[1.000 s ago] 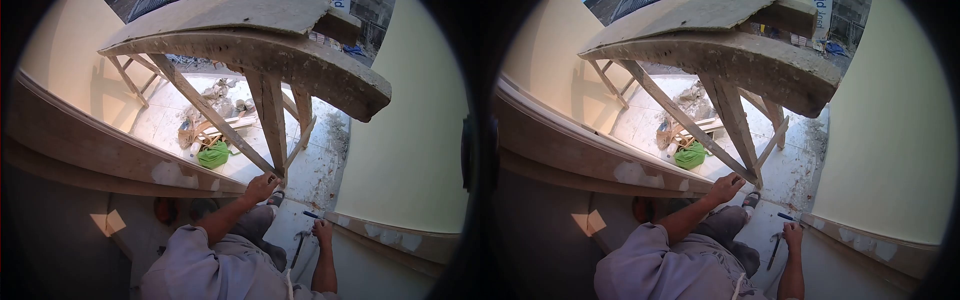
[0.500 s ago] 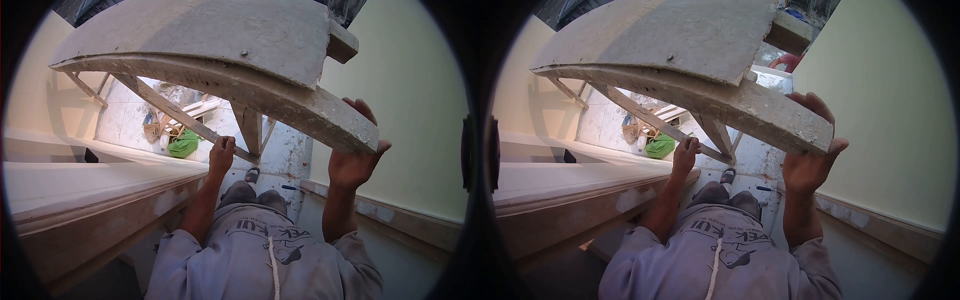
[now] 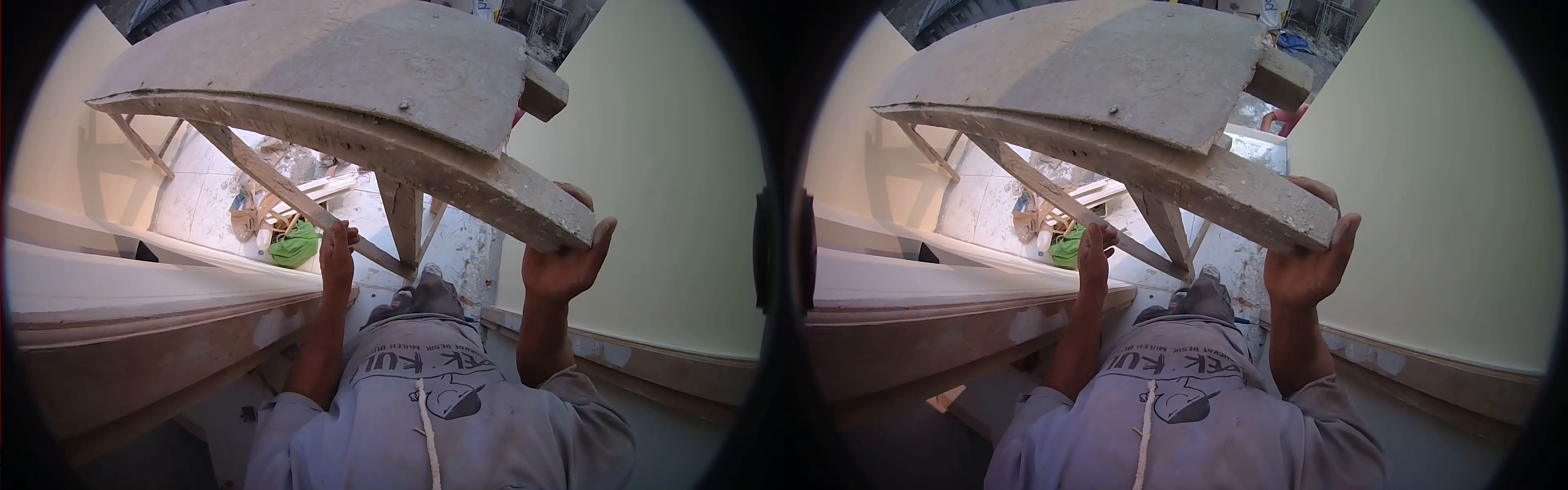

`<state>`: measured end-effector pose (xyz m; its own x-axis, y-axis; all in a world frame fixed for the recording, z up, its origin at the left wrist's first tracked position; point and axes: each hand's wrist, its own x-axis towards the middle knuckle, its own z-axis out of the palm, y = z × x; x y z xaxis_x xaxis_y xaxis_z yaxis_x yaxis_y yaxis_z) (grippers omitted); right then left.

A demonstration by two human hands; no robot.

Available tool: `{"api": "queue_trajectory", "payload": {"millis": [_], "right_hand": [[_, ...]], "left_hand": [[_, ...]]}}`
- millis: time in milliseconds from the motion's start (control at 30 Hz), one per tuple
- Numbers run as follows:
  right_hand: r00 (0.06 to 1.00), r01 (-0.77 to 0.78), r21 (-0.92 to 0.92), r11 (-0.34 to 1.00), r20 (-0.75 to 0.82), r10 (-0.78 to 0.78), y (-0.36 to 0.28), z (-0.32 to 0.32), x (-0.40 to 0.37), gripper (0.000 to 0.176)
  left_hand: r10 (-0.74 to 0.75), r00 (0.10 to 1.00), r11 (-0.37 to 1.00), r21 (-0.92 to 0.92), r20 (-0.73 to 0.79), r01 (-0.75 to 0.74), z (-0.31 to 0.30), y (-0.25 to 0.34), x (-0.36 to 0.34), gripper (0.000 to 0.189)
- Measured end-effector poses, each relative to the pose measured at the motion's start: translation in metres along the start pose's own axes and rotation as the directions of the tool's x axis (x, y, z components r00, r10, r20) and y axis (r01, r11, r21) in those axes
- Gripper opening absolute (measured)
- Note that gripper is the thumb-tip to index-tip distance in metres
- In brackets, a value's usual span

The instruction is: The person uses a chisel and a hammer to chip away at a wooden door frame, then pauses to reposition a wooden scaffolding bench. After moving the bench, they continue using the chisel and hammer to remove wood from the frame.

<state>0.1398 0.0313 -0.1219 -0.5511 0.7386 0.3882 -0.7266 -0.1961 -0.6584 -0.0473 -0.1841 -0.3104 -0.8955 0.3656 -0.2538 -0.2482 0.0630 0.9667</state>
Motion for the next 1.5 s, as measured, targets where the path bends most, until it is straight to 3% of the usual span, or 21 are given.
{"api": "queue_trajectory", "payload": {"millis": [67,133,167,233,300,367,400,500,533,567,633,700,767,867,900,967,1033,1133,1333,1500], "right_hand": [[1.0,-0.002,-0.039,0.999,-0.014,0.001,-0.003,-0.004,-0.003,0.069],[0.98,0.196,-0.501,0.843,0.137,-0.147,-0.002,-0.011,-0.001,0.077],[0.978,0.194,-0.462,0.866,0.156,-0.136,-0.001,-0.008,0.003,0.077],[0.916,0.388,-0.591,0.707,0.327,-0.23,-0.008,0.003,0.012,0.084],[0.895,0.432,-0.544,0.719,0.354,-0.27,-0.003,0.006,0.018,0.078],[0.869,0.45,-0.551,0.703,0.453,-0.201,-0.007,0.002,0.027,0.068],[0.838,0.463,-0.579,0.671,0.533,-0.118,-0.018,-0.002,0.031,0.056],[0.711,0.548,-0.529,0.648,0.703,-0.027,-0.027,-0.009,0.046,0.045],[0.698,0.546,-0.525,0.653,0.716,-0.008,-0.027,-0.013,0.049,0.045],[0.679,0.564,-0.481,0.671,0.733,-0.045,-0.021,-0.016,0.053,0.047],[0.644,0.568,-0.431,0.701,0.763,-0.053,-0.011,-0.023,0.054,0.05],[0.595,0.64,-0.384,0.666,0.796,-0.112,-0.003,-0.029,0.058,0.056],[0.594,0.648,-0.399,0.649,0.798,-0.104,0.004,-0.027,0.063,0.058],[0.743,0.581,-0.58,0.572,0.665,-0.08,0.005,-0.029,0.082,0.059],[0.744,0.58,-0.582,0.57,0.664,-0.078,0.0,-0.034,0.097,0.059],[0.803,0.524,-0.625,0.579,0.588,-0.093,0.002,-0.037,0.117,0.058],[0.806,0.534,-0.62,0.575,0.579,-0.124,0.003,-0.045,0.15,0.054],[0.79,0.572,-0.591,0.569,0.584,-0.188,0.01,-0.049,0.189,0.052],[0.816,0.541,-0.594,0.596,0.544,-0.198,0.026,-0.061,0.23,0.048],[0.855,0.482,-0.599,0.64,0.483,-0.192,0.033,-0.071,0.243,0.046]], "left_hand": [[-0.004,1.0,1.0,-0.007,-0.013,0.003,0.011,0.013,0.007,0.055],[0.006,0.999,1.0,-0.023,-0.031,-0.006,0.035,0.031,0.021,0.056],[-0.01,0.998,0.999,-0.037,-0.065,0.007,0.04,0.039,0.027,0.057],[0.096,0.992,0.99,-0.098,-0.076,-0.103,0.061,0.043,0.041,0.053],[0.275,0.961,0.959,0.083,-0.027,-0.272,0.08,0.047,0.055,0.048],[0.527,0.85,0.838,0.17,-0.008,-0.518,0.089,-0.01,0.086,0.043],[0.453,0.891,0.882,-0.146,0.009,-0.447,0.094,0.003,0.077,0.041],[0.477,0.877,0.874,-0.133,0.055,-0.467,0.095,-0.019,0.09,0.041],[0.326,0.942,0.895,-0.345,0.078,-0.281,0.096,-0.029,0.093,0.042],[0.329,0.943,0.888,-0.358,0.058,-0.288,0.1,-0.015,0.091,0.042],[0.353,0.933,0.922,-0.141,-0.076,-0.36,0.105,0.009,0.073,0.045],[0.273,0.946,0.924,-0.225,-0.174,-0.308,0.113,0.019,0.073,0.044],[0.163,0.972,0.922,-0.324,-0.169,-0.211,0.118,0.037,0.073,0.042],[0.017,0.993,0.904,-0.422,-0.119,-0.066,0.134,0.035,0.104,0.039],[-0.052,0.997,0.87,-0.492,-0.063,0.014,0.147,0.039,0.114,0.041],[-0.009,0.995,0.884,-0.465,-0.099,-0.039,0.167,0.045,0.13,0.041],[0.027,0.993,0.899,-0.431,-0.119,-0.076,0.191,0.062,0.147,0.041],[0.006,0.983,0.836,-0.539,-0.183,-0.106,0.214,0.092,0.165,0.035],[0.004,0.989,0.803,-0.589,-0.147,-0.091,0.238,0.079,0.216,0.037],[0.089,0.978,0.849,-0.499,-0.186,-0.172,0.248,0.083,0.226,0.029]]}}
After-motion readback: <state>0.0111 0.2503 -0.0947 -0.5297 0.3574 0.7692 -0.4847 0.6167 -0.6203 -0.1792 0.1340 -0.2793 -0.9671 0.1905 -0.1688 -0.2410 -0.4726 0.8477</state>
